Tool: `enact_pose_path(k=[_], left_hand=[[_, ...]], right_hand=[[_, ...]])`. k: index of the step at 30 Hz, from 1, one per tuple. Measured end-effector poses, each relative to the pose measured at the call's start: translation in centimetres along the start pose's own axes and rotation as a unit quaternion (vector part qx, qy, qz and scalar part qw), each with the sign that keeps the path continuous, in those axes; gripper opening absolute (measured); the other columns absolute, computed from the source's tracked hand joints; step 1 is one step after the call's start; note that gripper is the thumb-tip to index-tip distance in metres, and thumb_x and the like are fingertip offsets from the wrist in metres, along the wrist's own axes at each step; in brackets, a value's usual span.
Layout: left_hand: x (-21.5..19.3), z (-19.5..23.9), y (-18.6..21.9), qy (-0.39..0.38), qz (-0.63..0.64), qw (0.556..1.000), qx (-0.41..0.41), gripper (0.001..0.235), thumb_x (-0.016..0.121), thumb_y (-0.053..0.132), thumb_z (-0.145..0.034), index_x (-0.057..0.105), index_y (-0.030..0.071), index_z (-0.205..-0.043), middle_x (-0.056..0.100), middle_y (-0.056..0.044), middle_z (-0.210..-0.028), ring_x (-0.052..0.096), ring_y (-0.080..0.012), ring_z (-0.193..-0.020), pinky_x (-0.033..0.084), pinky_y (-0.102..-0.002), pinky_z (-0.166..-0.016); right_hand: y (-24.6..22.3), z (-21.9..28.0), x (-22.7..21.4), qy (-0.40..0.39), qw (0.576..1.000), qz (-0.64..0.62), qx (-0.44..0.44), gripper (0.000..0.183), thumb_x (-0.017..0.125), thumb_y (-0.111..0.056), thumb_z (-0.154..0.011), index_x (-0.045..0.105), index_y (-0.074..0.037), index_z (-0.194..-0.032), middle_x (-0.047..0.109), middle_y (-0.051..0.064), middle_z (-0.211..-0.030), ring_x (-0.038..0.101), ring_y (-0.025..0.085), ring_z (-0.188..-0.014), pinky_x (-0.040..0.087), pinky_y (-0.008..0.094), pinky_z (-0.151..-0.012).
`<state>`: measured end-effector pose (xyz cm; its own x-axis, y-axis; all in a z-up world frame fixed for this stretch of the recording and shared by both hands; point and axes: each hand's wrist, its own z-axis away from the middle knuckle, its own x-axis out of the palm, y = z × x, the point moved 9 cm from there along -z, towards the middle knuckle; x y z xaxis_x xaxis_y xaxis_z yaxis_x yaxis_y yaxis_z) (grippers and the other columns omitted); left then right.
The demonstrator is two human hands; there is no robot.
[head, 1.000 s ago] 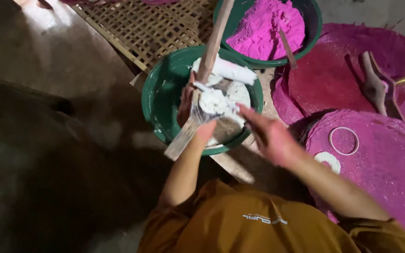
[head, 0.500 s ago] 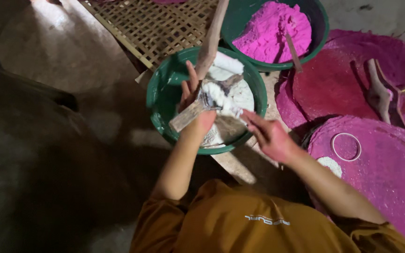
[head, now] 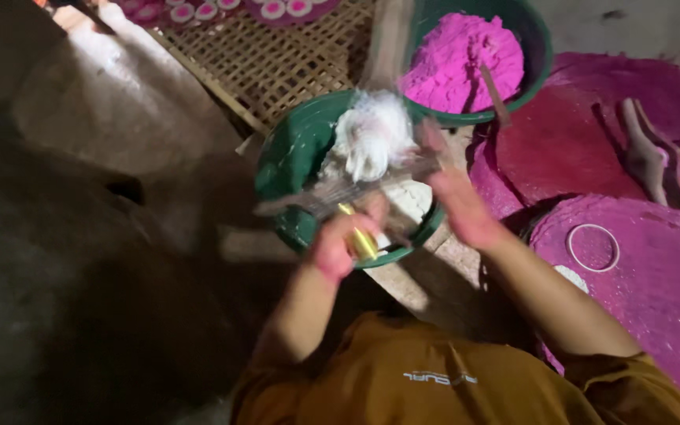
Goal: The person repeatedly scoops white clay into a handheld press, then presses it onto a pink glittery surface to form white circular shapes. The person arranges the formed circles on the pink surface and continues the cycle.
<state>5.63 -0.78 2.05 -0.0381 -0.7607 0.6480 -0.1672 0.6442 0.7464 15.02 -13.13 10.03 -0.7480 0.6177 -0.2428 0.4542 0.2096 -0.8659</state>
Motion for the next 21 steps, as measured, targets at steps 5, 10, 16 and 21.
enact_pose_path(k=[5,10,16,21], left_hand=[[10.2,2.6,-7.9,-0.188,0.137,0.944,-0.233,0.048,0.068,0.010,-0.082,0.062,0.000,-0.129,0.059,-0.004,-0.099,0.056,-0.0146,-0.091,0.048,-0.029,-0.082],[10.4,1.6,-11.1,-0.225,-0.167,0.941,-0.191,0.040,0.066,0.013,-0.093,0.059,0.006,-0.131,0.066,-0.004,-0.119,0.065,-0.0158,-0.111,0.051,-0.034,-0.102],[15.1,3.1,-15.1,-0.435,-0.347,0.802,-0.218,0.041,0.069,0.018,-0.092,0.060,0.007,-0.131,0.065,-0.005,-0.127,0.063,-0.0174,-0.117,0.050,-0.035,-0.107],[21.4,5.6,-18.8,-0.573,-0.367,0.701,-0.215,0.045,0.074,0.019,-0.088,0.062,0.007,-0.130,0.063,-0.006,-0.131,0.061,-0.0194,-0.121,0.049,-0.036,-0.109]], right_hand=[[-4.8,5.2,-3.9,0.097,0.871,-0.482,-0.016,0.083,0.056,-0.049,-0.111,0.012,-0.008,-0.168,0.039,0.028,-0.158,0.060,0.036,-0.131,0.051,0.050,-0.106],[-12.1,11.4,-10.3,0.171,0.978,-0.102,-0.063,0.067,0.065,-0.031,-0.101,0.027,-0.022,-0.156,0.045,0.023,-0.153,0.072,0.037,-0.113,0.062,0.051,-0.082],[-17.4,20.6,-7.2,0.050,0.943,0.295,-0.145,0.071,0.064,-0.017,-0.092,0.034,-0.026,-0.156,0.061,0.027,-0.136,0.072,0.050,-0.112,0.061,0.046,-0.079],[-19.8,23.2,-5.8,0.079,0.908,0.382,-0.153,0.074,0.064,-0.016,-0.092,0.031,-0.031,-0.157,0.060,0.028,-0.133,0.066,0.053,-0.116,0.062,0.052,-0.093]])
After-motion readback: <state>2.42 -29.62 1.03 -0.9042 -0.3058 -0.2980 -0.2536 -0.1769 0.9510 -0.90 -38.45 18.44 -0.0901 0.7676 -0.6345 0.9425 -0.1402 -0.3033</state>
